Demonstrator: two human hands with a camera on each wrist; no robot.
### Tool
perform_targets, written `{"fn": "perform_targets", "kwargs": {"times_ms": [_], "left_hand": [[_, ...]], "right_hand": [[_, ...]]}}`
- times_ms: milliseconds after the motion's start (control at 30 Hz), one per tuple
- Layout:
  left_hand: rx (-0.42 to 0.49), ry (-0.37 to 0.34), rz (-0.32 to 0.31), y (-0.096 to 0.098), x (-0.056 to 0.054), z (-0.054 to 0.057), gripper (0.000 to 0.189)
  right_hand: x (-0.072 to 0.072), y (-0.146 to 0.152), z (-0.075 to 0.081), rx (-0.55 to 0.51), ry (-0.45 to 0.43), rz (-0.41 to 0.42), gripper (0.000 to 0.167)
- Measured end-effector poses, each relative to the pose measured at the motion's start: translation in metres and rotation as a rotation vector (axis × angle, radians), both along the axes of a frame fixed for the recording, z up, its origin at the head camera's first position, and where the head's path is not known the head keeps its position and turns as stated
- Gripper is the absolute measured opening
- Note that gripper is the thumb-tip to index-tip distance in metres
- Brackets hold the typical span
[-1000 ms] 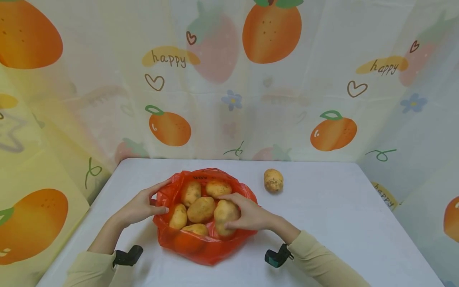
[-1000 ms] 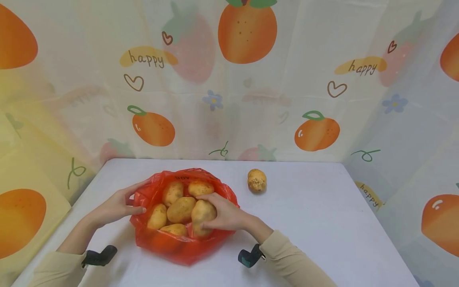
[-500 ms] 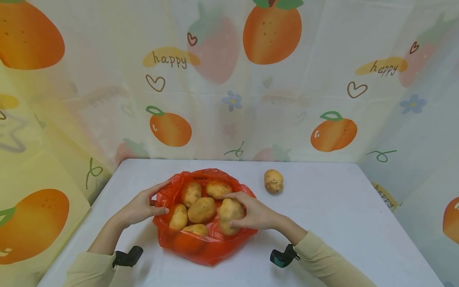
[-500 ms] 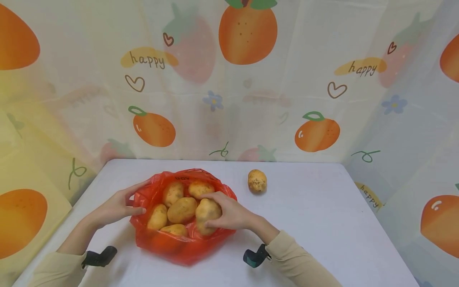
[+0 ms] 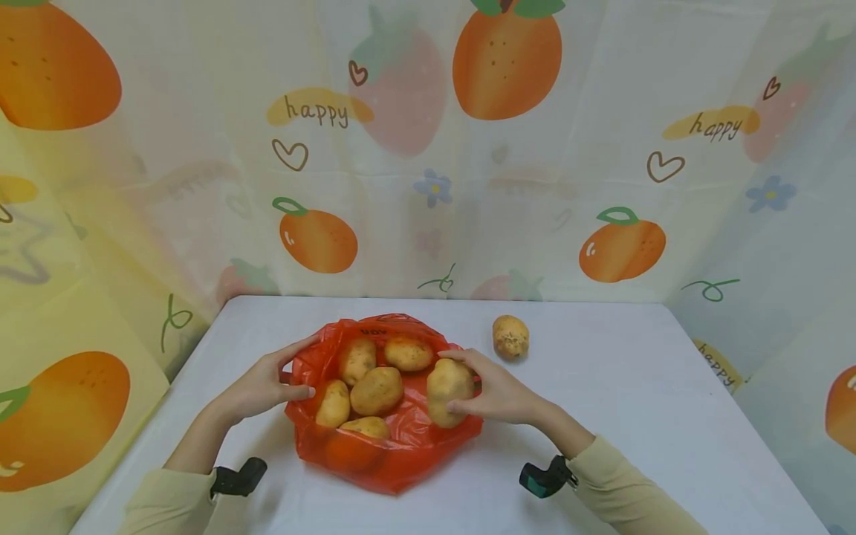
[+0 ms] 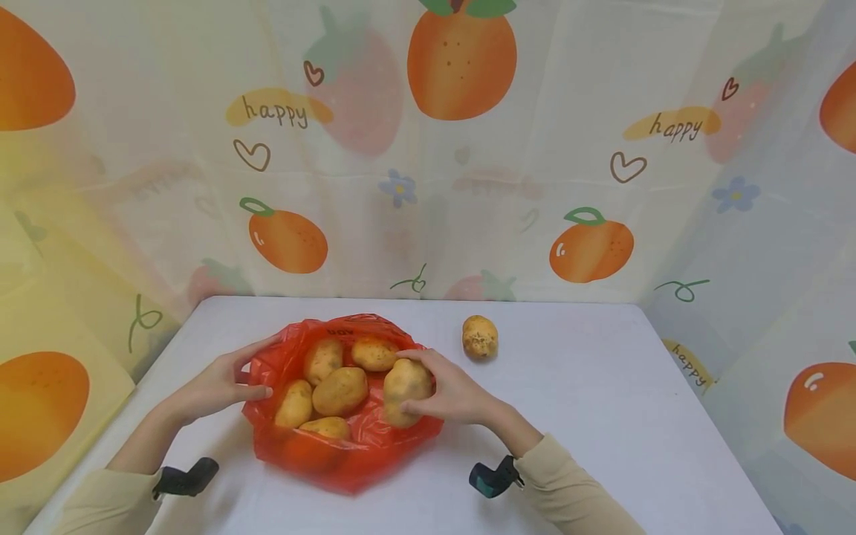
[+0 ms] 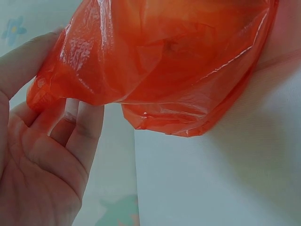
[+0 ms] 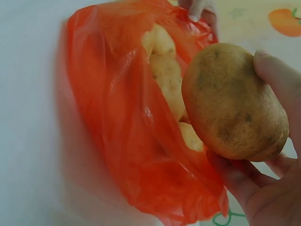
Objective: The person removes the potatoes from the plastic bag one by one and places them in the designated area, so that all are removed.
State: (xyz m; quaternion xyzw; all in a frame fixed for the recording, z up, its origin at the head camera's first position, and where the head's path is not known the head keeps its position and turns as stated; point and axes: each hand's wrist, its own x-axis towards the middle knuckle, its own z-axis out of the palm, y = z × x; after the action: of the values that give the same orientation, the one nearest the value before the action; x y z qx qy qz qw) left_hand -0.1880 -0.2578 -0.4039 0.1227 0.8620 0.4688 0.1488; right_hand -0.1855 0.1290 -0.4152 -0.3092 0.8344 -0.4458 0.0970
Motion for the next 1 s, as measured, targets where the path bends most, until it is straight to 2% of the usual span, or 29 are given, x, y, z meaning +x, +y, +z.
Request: {"fn": "perform_targets", "kwargs": {"times_ms": [233,767,1000], "left_hand": [[0.014,-0.022,0.005,0.0,0.001,0.001,0.078],[0.024,-0.028,-0.002,0.0,0.001,0.001,0.077],[0.022,-0.017,-0.01,0.0,0.001,0.002,0.077]], "right_hand": [[0.0,0.012,0.004,-0.085,-0.069,-0.039,0.067],[0.0,0.036,0.007,-0.153,-0.086,-0.127,0.069],[-0.003,0.047,0.006,-0.176,-0.086,-0.162,0.067]]}}
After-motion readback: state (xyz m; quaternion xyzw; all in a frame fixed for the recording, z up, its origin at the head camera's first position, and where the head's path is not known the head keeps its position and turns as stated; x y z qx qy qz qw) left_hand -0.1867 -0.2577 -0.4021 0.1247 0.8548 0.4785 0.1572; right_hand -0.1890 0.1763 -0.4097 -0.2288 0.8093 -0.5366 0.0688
